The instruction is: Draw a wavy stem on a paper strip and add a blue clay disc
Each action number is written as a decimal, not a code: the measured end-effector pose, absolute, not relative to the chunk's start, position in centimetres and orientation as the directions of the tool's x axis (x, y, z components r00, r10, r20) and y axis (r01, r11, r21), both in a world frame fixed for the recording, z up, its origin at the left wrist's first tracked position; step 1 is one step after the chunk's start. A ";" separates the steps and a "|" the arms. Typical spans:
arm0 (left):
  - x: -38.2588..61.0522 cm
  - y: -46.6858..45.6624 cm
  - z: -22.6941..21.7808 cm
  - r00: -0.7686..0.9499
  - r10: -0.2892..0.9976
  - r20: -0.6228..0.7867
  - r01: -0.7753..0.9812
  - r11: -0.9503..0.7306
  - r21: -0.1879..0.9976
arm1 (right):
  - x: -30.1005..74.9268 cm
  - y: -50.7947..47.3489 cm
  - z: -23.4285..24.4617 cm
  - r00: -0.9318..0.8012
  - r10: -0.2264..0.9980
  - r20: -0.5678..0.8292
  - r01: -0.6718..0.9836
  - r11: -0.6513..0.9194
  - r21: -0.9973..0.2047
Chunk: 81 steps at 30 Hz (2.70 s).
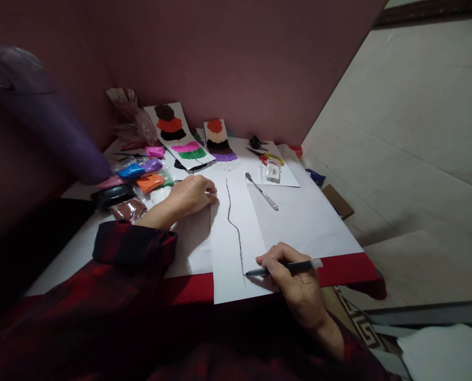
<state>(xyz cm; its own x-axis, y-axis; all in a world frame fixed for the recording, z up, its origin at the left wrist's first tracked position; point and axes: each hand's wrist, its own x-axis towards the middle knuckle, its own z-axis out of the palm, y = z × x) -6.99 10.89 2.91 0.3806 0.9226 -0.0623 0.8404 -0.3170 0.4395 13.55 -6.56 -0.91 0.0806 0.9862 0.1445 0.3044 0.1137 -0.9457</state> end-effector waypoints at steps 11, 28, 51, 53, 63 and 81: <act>-6.9 10.7 3.1 0.343 0.938 -0.054 0.861 -0.290 0.418 | 13.6 -6.5 -0.9 0.071 0.985 0.160 0.303 0.131 -0.944; -6.9 10.6 3.3 0.349 0.936 -0.049 0.858 -0.299 0.417 | 13.7 -6.6 -0.9 0.088 0.976 0.200 0.302 0.165 -0.939; -6.7 10.7 3.2 0.323 0.944 -0.059 0.882 -0.278 0.381 | 13.5 -7.0 -0.2 0.115 0.987 0.111 0.252 0.079 -0.965; -6.7 10.7 3.2 0.329 0.943 -0.054 0.879 -0.285 0.383 | 13.5 -7.0 -0.4 0.134 0.989 0.067 0.191 0.041 -0.981; -6.9 10.7 3.2 0.347 0.936 -0.056 0.863 -0.295 0.410 | 13.7 -6.8 -0.9 0.069 0.986 0.150 0.285 0.125 -0.950; -6.8 10.6 3.3 0.338 0.939 -0.067 0.866 -0.282 0.412 | 13.5 -6.9 -0.8 0.110 0.987 0.117 0.235 0.088 -0.968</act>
<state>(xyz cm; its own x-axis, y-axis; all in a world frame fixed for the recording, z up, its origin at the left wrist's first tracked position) -6.79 10.61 3.33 0.3376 0.9389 -0.0666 0.8664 -0.2823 0.4120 13.48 -6.94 -0.85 0.1100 0.9870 0.1169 0.2349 0.0884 -0.9680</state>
